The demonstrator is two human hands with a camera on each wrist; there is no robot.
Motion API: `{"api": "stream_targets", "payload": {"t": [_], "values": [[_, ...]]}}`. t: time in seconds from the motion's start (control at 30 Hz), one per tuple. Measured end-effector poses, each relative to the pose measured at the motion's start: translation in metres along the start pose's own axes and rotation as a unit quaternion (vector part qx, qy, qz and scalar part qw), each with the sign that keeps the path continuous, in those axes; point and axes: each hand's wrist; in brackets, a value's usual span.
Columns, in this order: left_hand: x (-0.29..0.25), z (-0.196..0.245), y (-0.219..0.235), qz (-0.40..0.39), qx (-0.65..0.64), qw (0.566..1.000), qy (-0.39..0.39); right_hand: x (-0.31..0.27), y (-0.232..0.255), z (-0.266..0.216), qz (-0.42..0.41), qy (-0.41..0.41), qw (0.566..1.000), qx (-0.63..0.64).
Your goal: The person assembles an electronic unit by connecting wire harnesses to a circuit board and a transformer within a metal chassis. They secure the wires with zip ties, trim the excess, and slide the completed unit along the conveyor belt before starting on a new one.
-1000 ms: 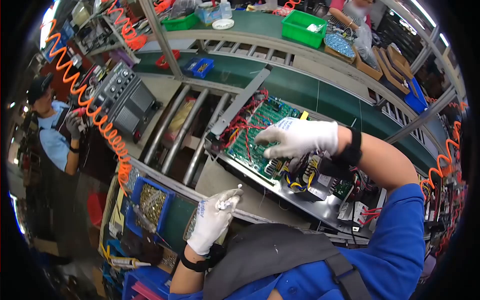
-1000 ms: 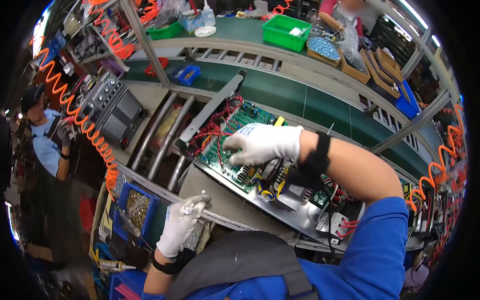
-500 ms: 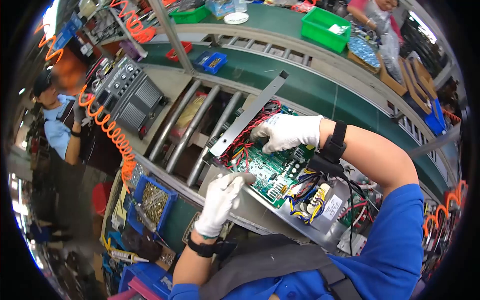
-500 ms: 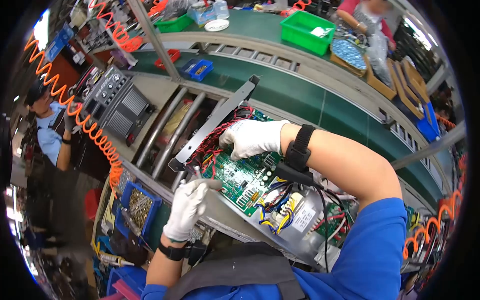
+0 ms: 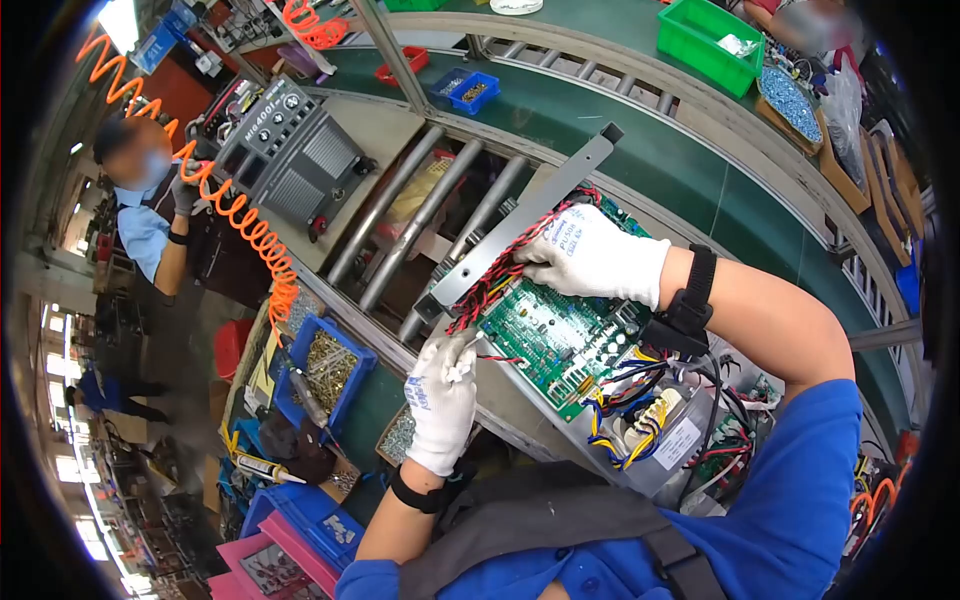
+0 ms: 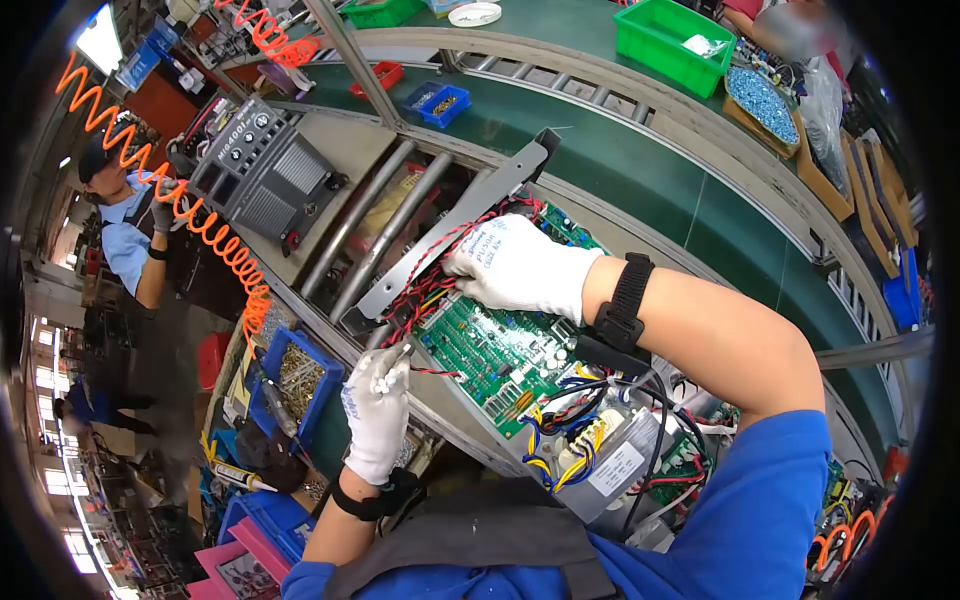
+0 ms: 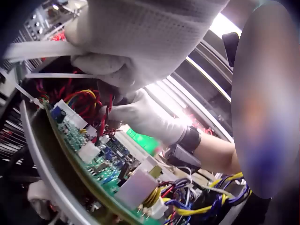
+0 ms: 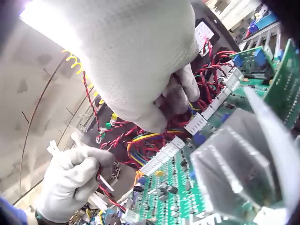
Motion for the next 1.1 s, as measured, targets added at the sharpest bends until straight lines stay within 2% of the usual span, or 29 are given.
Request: {"api": "stream_targets", "payload": {"t": [0.07,0.13,0.17,0.23,0.27,0.3,0.37,0.4,0.43,0.5,0.53,0.57,0.63,0.67,0.73,0.77,0.8,0.83,0.9,0.93,0.97,1.03,1.1], "values": [[-0.004,-0.005,-0.003,-0.003,-0.003,1.000,0.019,0.004,0.000,-0.003,-0.012,0.005,1.000,0.007],[0.000,-0.001,-0.003,0.021,0.021,0.999,-0.028,0.007,0.001,0.001,-0.033,0.005,0.999,-0.003],[0.004,0.000,-0.005,0.024,0.014,0.999,-0.027,0.007,0.003,-0.002,-0.039,0.005,0.999,-0.008],[0.013,0.000,-0.011,0.021,-0.024,0.995,-0.090,0.004,0.005,-0.010,-0.024,0.003,0.999,0.032],[0.014,0.003,-0.010,-0.033,-0.053,0.996,-0.059,0.004,0.006,-0.013,-0.007,0.005,0.999,0.043],[0.016,0.001,-0.013,-0.032,-0.060,0.996,-0.056,0.004,0.006,-0.011,-0.015,0.004,0.999,0.040],[0.027,-0.002,-0.017,-0.094,0.026,0.994,-0.055,0.002,0.010,-0.001,-0.041,-0.037,0.998,0.019],[0.034,0.000,-0.017,-0.118,0.000,0.991,-0.067,0.000,0.011,0.004,-0.042,-0.043,0.998,-0.009],[0.036,0.004,-0.018,-0.128,-0.017,0.991,-0.042,-0.002,0.009,0.009,-0.025,-0.024,0.999,-0.038],[0.033,0.001,-0.016,-0.101,0.014,0.990,-0.096,-0.004,0.015,0.009,-0.074,-0.079,0.994,-0.030],[0.033,-0.009,-0.012,-0.137,-0.016,0.985,-0.106,-0.005,0.017,0.010,-0.072,-0.080,0.994,-0.029],[0.034,-0.005,-0.001,-0.183,-0.075,0.978,-0.066,-0.005,0.018,0.012,-0.092,-0.087,0.992,0.020],[0.035,-0.014,-0.002,-0.163,-0.062,0.976,-0.128,-0.005,0.020,0.010,-0.105,-0.091,0.988,0.071],[0.039,-0.008,0.000,-0.165,-0.057,0.976,-0.130,-0.006,0.020,0.005,-0.098,-0.059,0.990,0.082],[0.048,0.010,0.005,-0.227,-0.054,0.970,-0.071,-0.008,0.010,-0.001,-0.060,-0.014,0.996,0.064],[0.048,0.015,0.004,-0.227,-0.052,0.970,-0.072,-0.006,0.010,-0.002,-0.058,-0.013,0.996,0.064],[0.047,0.020,0.004,-0.232,-0.170,0.957,0.028,-0.003,0.011,-0.004,-0.064,-0.017,0.996,0.053],[0.046,0.023,0.005,-0.231,-0.283,0.922,0.127,-0.001,0.012,-0.006,-0.070,-0.019,0.996,0.043],[0.032,0.007,0.011,-0.182,-0.108,0.976,-0.042,0.002,0.015,-0.004,-0.065,-0.030,0.997,0.015],[0.021,-0.008,0.004,-0.166,-0.234,0.958,0.002,0.002,0.015,-0.003,-0.071,-0.043,0.996,0.015],[0.021,-0.009,0.006,-0.167,-0.233,0.958,0.003,0.001,0.014,-0.003,-0.079,-0.056,0.995,0.016],[0.018,-0.008,0.006,-0.149,-0.127,0.979,-0.061,-0.003,0.013,-0.003,-0.065,-0.041,0.997,0.014],[0.020,-0.006,0.011,-0.162,-0.123,0.978,-0.052,-0.006,0.021,-0.007,-0.034,-0.009,0.999,0.004]]}}
Point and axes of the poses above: each hand's wrist, its own x-axis towards the middle knuckle, its own y-axis out of the back of the hand, z = x × y, and after that the axes turned 8 degrees about -z, right-handed
